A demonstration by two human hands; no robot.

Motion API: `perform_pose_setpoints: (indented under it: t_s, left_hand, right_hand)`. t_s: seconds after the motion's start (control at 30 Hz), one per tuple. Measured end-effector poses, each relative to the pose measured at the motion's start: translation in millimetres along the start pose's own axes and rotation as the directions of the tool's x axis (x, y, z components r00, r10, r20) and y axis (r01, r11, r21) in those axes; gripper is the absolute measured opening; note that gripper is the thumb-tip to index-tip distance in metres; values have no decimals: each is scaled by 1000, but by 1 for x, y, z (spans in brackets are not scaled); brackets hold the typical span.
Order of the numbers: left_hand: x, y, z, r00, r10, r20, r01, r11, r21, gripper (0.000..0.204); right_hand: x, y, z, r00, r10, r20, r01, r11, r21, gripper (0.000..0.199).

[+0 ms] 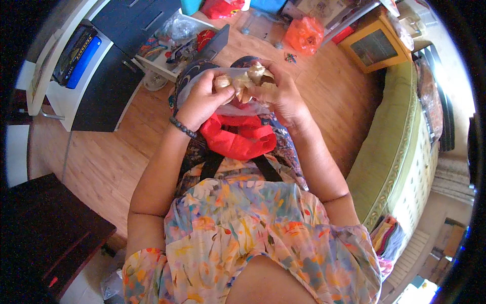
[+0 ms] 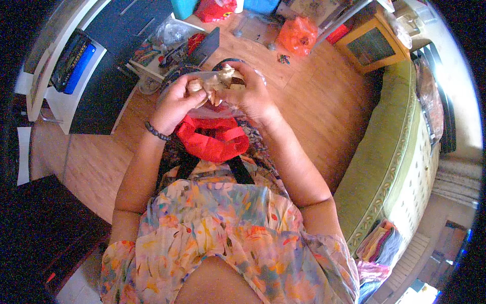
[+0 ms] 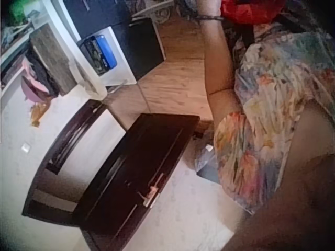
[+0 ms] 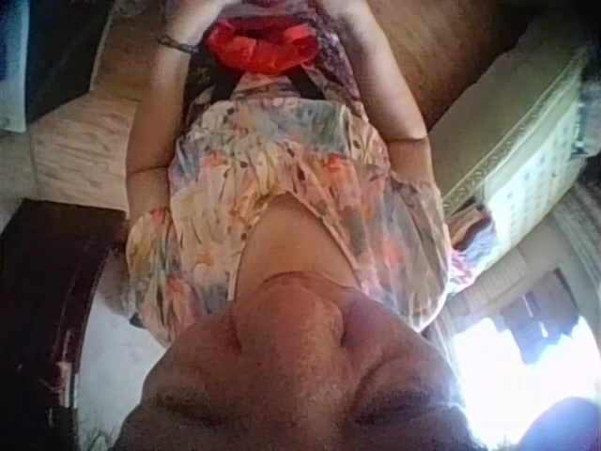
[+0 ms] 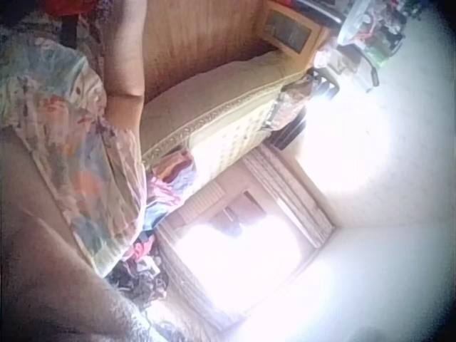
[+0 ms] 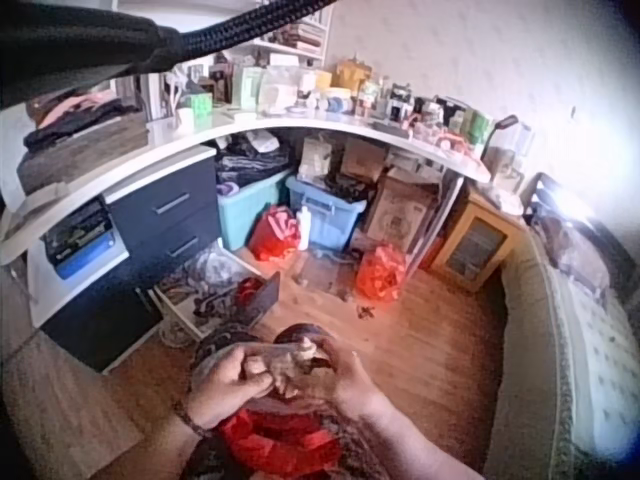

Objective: The person sits on a low stool and rummages through a drawer, pulling out various items including plastic bags and a red cloth pouch. They open the pouch to reveal small cards and a plastic bag containing dried food items, which they inspect and break apart. The person then retrieves a small packet of incense sticks from the drawer and handles them.

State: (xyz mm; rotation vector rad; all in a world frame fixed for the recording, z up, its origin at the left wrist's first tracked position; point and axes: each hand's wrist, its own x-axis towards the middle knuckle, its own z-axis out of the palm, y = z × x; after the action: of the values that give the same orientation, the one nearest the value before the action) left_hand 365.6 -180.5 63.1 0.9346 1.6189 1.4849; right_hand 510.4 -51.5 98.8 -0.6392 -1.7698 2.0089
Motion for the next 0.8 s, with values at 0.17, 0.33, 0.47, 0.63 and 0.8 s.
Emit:
perform_pose_setpoints:
  t_s: [0.17, 0.33, 0.47, 0.63, 0.8]
  left_hand:
    - [-5, -6, -4, 991, 132, 14, -109, 753, 648, 44]
    - [-13, -5, -4, 963, 248, 104, -227, 545, 807, 71]
    - [-21, 16, -10, 978, 143, 153, -205, 501, 841, 94]
    - [-19, 15, -15, 961, 164, 221, -271, 421, 866, 114]
    - [-21, 20, -18, 956, 68, 286, -278, 532, 800, 125]
  right_hand:
    - [8, 5, 3, 996, 16, 87, 16, 933, -360, 56]
    - [12, 29, -1, 991, -71, 116, 127, 783, -609, 57]
    - [11, 7, 5, 988, 15, 156, 91, 754, -651, 58]
    - [24, 10, 23, 958, -65, 280, 268, 552, -789, 53]
    - [43, 15, 17, 936, 72, 343, 188, 723, -665, 58]
